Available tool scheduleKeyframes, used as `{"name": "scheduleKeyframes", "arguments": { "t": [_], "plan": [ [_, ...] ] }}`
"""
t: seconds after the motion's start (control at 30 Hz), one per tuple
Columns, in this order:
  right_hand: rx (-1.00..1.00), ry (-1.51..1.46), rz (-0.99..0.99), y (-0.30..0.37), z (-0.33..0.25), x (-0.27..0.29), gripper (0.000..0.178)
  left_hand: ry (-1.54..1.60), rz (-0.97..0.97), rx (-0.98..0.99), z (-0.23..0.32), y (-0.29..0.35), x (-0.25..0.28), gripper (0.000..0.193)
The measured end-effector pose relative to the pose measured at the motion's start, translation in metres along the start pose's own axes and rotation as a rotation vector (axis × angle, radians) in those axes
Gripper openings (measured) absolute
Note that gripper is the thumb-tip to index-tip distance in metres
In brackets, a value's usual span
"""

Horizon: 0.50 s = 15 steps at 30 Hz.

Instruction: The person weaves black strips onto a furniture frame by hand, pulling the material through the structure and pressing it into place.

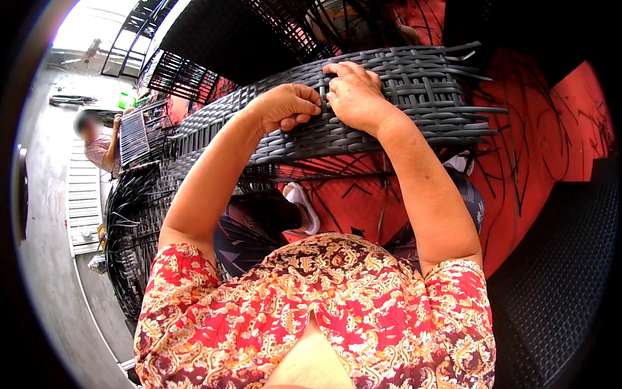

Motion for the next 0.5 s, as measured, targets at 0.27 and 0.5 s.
{"name": "scheduleKeyframes", "arguments": {
  "t": [0.27, 0.5],
  "plan": [
    [-0.059, 0.082, 0.021, 0.0001, 0.0022, 0.0007, 0.027, 0.087, 0.045, -0.023, -0.0015, 0.0021, -0.0035, 0.006],
    [0.048, 0.103, -0.045, -0.0039, -0.0036, -0.0048, 0.024, 0.011, 0.176, -0.13, -0.0096, 0.0054, -0.0032, 0.015]
  ]
}}
Point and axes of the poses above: each hand's wrist, its own y-axis away from the middle knuckle, its own x-axis out of the back of the hand, z = x × y, the point moved 5 cm from there along -y, towards the middle knuckle, and after that the axes turned 7 degrees about -z, right-handed, at the moved point
